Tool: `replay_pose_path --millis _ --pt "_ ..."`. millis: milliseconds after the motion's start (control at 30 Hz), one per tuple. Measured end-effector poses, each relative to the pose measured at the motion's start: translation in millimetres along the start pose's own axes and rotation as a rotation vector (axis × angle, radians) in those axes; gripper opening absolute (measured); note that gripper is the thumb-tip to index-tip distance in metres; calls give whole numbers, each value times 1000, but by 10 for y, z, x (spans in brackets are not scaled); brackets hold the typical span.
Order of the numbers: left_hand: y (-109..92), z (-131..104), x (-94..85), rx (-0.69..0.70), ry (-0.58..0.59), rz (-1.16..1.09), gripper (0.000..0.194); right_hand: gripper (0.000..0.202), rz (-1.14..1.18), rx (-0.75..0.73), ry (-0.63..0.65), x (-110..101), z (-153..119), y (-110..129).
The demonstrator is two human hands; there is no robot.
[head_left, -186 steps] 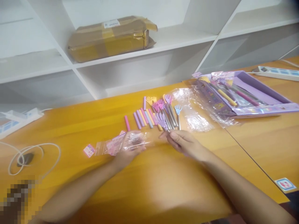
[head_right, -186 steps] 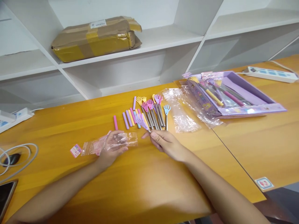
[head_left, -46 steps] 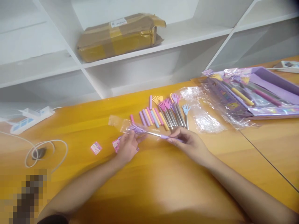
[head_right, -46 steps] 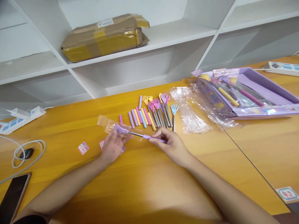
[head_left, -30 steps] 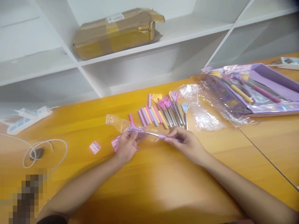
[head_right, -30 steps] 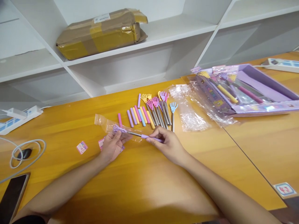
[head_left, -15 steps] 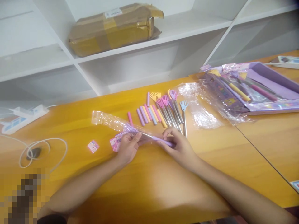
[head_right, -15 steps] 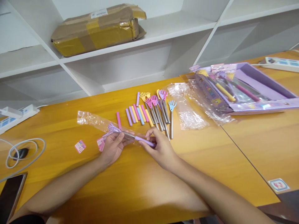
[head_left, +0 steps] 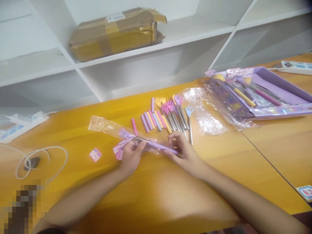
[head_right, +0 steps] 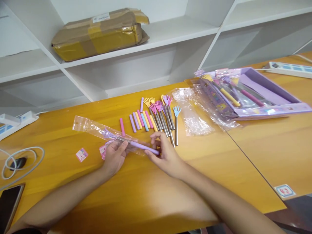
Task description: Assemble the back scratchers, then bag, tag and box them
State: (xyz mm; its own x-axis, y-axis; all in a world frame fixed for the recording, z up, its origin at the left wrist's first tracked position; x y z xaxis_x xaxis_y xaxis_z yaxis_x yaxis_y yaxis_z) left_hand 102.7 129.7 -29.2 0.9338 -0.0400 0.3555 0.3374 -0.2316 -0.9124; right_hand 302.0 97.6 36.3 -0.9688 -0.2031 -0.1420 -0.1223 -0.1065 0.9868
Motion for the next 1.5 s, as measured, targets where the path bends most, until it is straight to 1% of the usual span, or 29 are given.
replay_pose_path --millis 67,133,200,300,433,600,767,967,1100,1167,1233,1300,1400,1500 --pt "-83 20 -25 19 -44 -36 35 19 -75 -94 65 -82 11 94" --pt "-177 39 6 34 -50 -86 36 10 -136 -204 131 -139 19 196" --pt "-249 52 57 40 -38 -131 38 9 -174 -278 170 -176 28 268" --pt "-295 57 103 41 -23 -162 37 9 -221 -357 186 -187 31 353" --pt "-266 52 112 20 -10 -170 37 12 -253 -460 184 -151 -1 451" --pt "-222 38 94 -26 -22 -197 37 16 -271 -559 187 -99 -80 549" --pt "-219 3 171 -59 31 -180 36 18 -311 -661 119 -63 -168 642" --pt "-123 -91 246 -100 66 -145 39 17 -433 -681 39 20 -212 632" --pt "-74 -169 315 -123 96 -122 38 14 -449 -640 -10 11 -210 609" --pt "-60 -200 364 -149 127 -112 37 12 -442 -598 22 20 -189 569" --pt "-72 -209 396 -160 150 -108 37 15 -428 -572 82 36 -170 533" --pt "-113 -191 386 -143 147 -110 37 17 -406 -566 124 26 -152 518" --pt "-166 -150 348 -118 134 -104 37 16 -383 -589 131 -26 -129 533" --pt "-172 -148 366 -133 168 -81 37 13 -402 -649 102 -57 -143 583"
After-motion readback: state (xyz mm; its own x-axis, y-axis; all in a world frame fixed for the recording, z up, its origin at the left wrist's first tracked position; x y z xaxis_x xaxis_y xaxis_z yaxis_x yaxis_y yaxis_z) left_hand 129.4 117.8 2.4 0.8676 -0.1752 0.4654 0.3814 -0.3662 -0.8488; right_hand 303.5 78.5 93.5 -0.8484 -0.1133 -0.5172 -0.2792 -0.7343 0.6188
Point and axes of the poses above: each hand's wrist, its own z-axis towards the middle knuckle, its own x-axis out of the palm, y = z × x, the point moved 10 cm from there along z, towards the middle knuckle, and after that the axes turned 1 degree about z, right-handed, at the moved point
